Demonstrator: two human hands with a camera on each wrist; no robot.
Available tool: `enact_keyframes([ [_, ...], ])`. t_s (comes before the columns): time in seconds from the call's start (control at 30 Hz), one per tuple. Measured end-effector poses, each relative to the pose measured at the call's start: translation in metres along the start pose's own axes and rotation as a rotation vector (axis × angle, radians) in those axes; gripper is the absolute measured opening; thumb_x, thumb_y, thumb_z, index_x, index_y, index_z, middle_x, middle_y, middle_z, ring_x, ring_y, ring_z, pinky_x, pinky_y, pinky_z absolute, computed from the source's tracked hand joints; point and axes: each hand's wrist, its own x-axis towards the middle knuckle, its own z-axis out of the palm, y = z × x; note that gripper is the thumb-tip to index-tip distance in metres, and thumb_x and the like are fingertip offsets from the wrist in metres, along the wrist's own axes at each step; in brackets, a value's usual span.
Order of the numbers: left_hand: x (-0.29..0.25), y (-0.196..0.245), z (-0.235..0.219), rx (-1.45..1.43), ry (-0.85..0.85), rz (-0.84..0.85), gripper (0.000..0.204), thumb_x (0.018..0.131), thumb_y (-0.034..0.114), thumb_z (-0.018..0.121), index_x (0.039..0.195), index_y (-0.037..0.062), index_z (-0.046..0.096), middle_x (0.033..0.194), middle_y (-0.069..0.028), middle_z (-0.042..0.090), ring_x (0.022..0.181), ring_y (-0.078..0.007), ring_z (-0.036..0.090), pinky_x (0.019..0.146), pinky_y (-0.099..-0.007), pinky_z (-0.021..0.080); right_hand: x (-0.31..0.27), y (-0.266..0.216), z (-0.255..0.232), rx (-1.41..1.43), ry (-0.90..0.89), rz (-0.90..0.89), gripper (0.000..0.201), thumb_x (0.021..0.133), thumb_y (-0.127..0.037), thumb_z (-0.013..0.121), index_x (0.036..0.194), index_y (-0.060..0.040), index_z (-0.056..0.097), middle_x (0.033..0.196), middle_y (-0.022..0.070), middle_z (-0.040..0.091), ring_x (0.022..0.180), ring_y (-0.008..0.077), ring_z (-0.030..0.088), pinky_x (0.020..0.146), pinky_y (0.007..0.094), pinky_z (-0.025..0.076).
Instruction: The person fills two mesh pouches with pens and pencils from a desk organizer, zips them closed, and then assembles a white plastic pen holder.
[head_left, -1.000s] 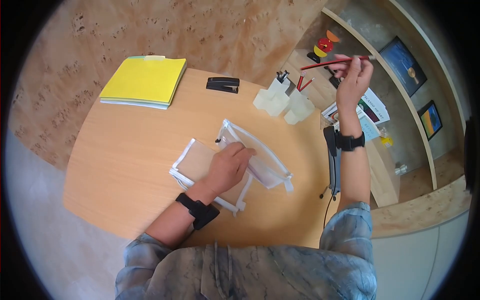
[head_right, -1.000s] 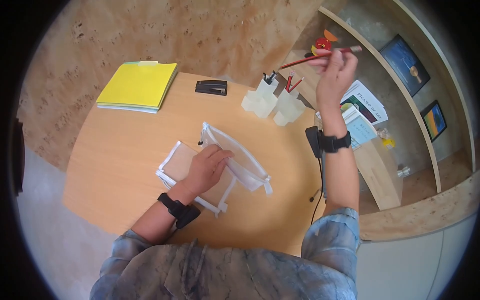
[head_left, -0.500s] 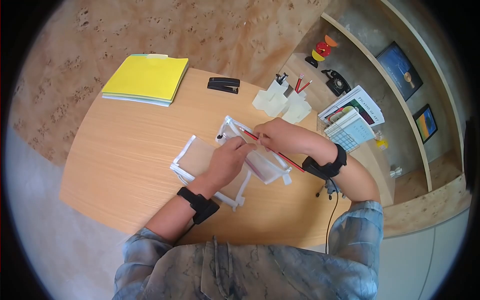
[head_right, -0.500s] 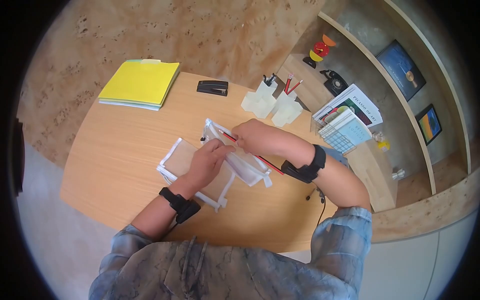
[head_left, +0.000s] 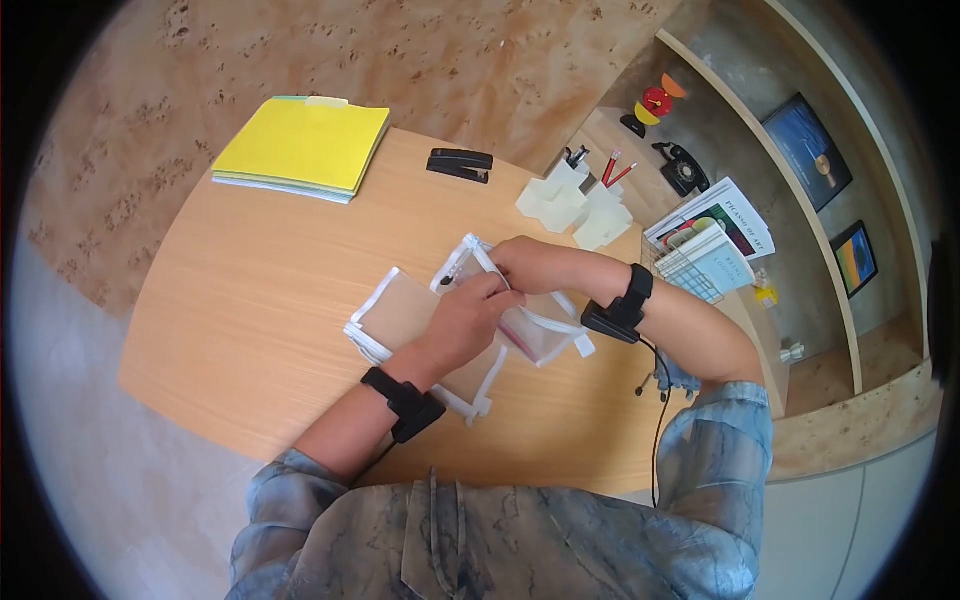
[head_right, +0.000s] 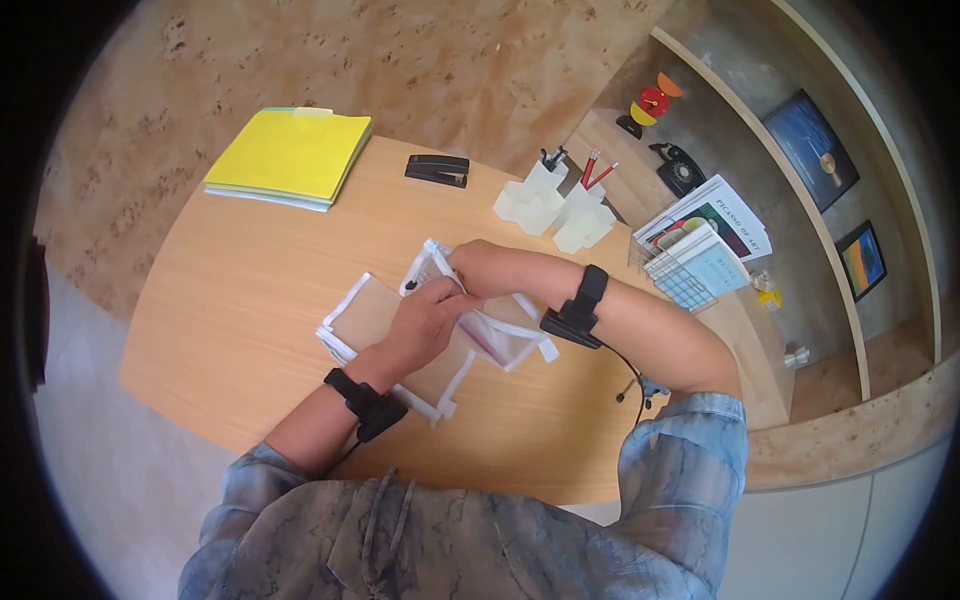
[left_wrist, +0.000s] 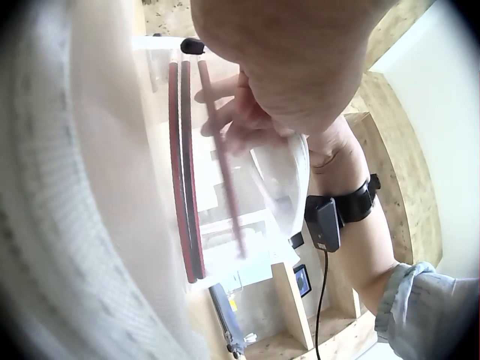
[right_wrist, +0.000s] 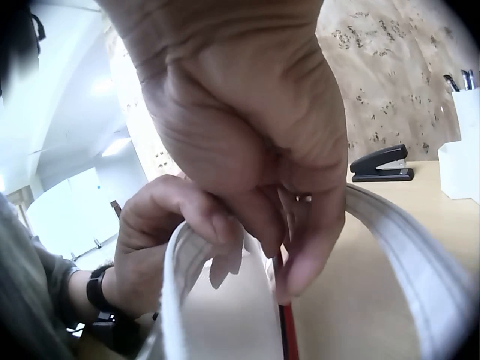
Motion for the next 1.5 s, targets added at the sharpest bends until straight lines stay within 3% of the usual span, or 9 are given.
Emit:
enact_keyframes([
  [0.07,0.0,-0.001,0.001,0.003,0.006,0.007,0.029,0.075,-0.01,0.054,0.096,0.0076,0.066,0.079,-0.0077,0.054,0.074,-0.0245,0.057,0.064,-0.032,0.047,0.0,0.004,-0.003,-0.087,-0.101,0.022,0.013,0.082,-0.004,0.057,0.092,0.0023,0.063,0.079,0.0118,0.066,0.079,0.0184,0.065,0.066,0.0268,0.054],
  [0.17,-0.001,-0.002,0.0,0.036,0.013,-0.029,0.028,0.075,-0.01,0.054,0.094,0.007,0.066,0.078,-0.0078,0.053,0.073,-0.0247,0.057,0.063,-0.032,0.046,-0.021,0.016,-0.021,0.595,-0.072,0.033,0.012,0.084,-0.005,0.057,0.092,0.0018,0.062,0.079,0.0096,0.066,0.075,0.0181,0.065,0.063,0.0267,0.054],
  [0.43,-0.001,-0.003,-0.001,0.055,-0.033,-0.09,0.027,0.075,-0.004,0.052,0.096,0.0076,0.065,0.081,-0.0072,0.054,0.079,-0.025,0.058,0.065,-0.0335,0.049,-0.055,0.21,-0.054,0.612,1.0,0.609,0.011,0.08,-0.012,0.061,0.076,-0.0024,0.063,0.068,0.008,0.065,0.06,0.0142,0.064,0.053,0.0264,0.051],
  [0.53,0.0,-0.001,-0.001,0.05,-0.044,-0.097,0.028,0.075,-0.005,0.052,0.097,0.0069,0.065,0.081,-0.0078,0.055,0.079,-0.0252,0.058,0.065,-0.0336,0.049,-0.059,0.261,-0.044,0.583,1.166,0.739,0.013,0.078,-0.013,0.064,0.069,-0.0035,0.064,0.064,0.0068,0.064,0.056,0.0136,0.061,0.05,0.0266,0.046],
  [0.83,0.001,0.001,-0.002,0.028,-0.056,-0.101,0.025,0.077,-0.004,0.054,0.097,0.0055,0.064,0.08,-0.0086,0.054,0.073,-0.026,0.058,0.061,-0.0336,0.048,-0.033,0.294,-0.034,0.908,1.151,0.585,0.014,0.077,-0.018,0.073,0.074,-0.0072,0.065,0.059,-0.0033,0.047,0.045,0.0066,0.038,0.037,0.0223,0.022],
  [1.0,0.002,0.002,-0.002,0.022,-0.031,-0.078,0.023,0.077,-0.004,0.055,0.096,0.0051,0.064,0.079,-0.0085,0.054,0.072,-0.026,0.058,0.06,-0.0337,0.048,-0.022,0.303,-0.033,0.673,1.259,0.722,0.017,0.079,-0.018,0.071,0.073,-0.0052,0.063,0.061,-0.0003,0.055,0.044,0.0087,0.045,0.044,0.0241,0.036],
  [1.13,0.001,-0.002,-0.001,0.04,-0.023,-0.062,0.024,0.076,-0.006,0.056,0.097,0.005,0.064,0.079,-0.0085,0.054,0.073,-0.0264,0.058,0.061,-0.034,0.048,-0.042,0.273,-0.05,0.313,1.611,0.622,0.02,0.086,-0.02,0.061,0.079,-0.0019,0.061,0.064,0.0082,0.063,0.06,0.0168,0.063,0.058,0.0307,0.047],
  [1.3,0.0,-0.001,0.0,0.037,-0.011,-0.065,0.025,0.075,-0.006,0.056,0.096,0.0053,0.064,0.079,-0.0085,0.054,0.074,-0.0265,0.058,0.061,-0.0342,0.048,-0.092,0.124,-0.091,0.198,1.696,0.243,0.015,0.095,-0.015,0.048,0.093,0.0002,0.046,0.08,0.0115,0.066,0.059,0.0177,0.064,0.055,0.0299,0.051],
  [1.5,0.0,-0.001,-0.001,0.018,0.009,-0.06,0.028,0.075,-0.01,0.056,0.097,0.0061,0.063,0.077,-0.0091,0.051,0.069,-0.0255,0.056,0.061,-0.0319,0.047,-0.108,-0.003,-0.063,0.763,1.022,-0.159,0.018,0.097,-0.018,0.046,0.106,-0.0023,0.051,0.085,0.0072,0.064,0.062,0.0112,0.06,0.059,0.0227,0.047],
])
